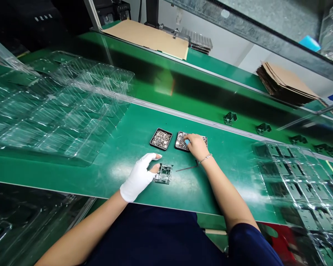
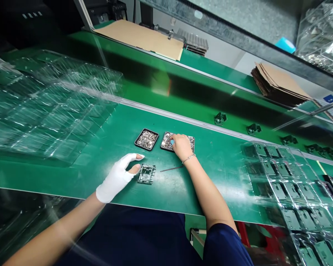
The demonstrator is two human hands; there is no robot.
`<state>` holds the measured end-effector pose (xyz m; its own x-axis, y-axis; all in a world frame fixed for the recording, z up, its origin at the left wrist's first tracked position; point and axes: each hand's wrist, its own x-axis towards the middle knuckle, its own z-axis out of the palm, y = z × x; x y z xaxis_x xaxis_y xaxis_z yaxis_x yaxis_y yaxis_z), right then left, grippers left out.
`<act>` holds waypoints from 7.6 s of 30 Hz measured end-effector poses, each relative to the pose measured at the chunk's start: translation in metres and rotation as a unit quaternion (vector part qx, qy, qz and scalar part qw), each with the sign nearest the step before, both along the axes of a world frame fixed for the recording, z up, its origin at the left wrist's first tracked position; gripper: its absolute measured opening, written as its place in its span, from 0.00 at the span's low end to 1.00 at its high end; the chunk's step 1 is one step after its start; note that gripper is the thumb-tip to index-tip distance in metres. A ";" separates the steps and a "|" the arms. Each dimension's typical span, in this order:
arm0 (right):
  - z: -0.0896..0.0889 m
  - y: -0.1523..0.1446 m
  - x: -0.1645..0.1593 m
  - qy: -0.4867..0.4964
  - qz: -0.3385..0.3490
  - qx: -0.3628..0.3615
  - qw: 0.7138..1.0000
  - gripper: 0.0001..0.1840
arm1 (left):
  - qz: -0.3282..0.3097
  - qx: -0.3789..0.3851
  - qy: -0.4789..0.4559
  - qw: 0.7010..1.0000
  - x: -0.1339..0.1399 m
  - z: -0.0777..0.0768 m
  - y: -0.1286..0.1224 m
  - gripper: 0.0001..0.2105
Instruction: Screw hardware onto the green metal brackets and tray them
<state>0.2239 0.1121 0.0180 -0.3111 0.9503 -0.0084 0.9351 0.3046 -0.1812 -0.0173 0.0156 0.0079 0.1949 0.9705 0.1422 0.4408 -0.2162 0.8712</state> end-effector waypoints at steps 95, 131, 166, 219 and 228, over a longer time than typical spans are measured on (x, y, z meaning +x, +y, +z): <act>0.006 -0.098 -0.052 0.299 0.098 0.021 0.949 0.08 | 0.031 0.138 0.104 0.984 0.024 -0.007 -0.028 0.19; 0.017 -0.080 -0.014 0.055 0.095 -0.109 0.988 0.13 | -0.072 0.051 0.192 0.977 -0.002 -0.003 -0.014 0.27; 0.002 -0.075 -0.035 0.105 0.141 -0.208 0.962 0.15 | -0.064 0.076 0.205 0.974 -0.015 -0.015 -0.014 0.30; 0.040 -0.087 -0.007 0.228 0.226 0.052 0.946 0.11 | -0.093 0.181 0.158 0.966 0.020 0.041 0.014 0.12; 0.034 -0.096 -0.032 0.375 0.154 0.017 0.914 0.05 | -0.084 0.243 0.115 0.960 0.018 0.026 0.005 0.12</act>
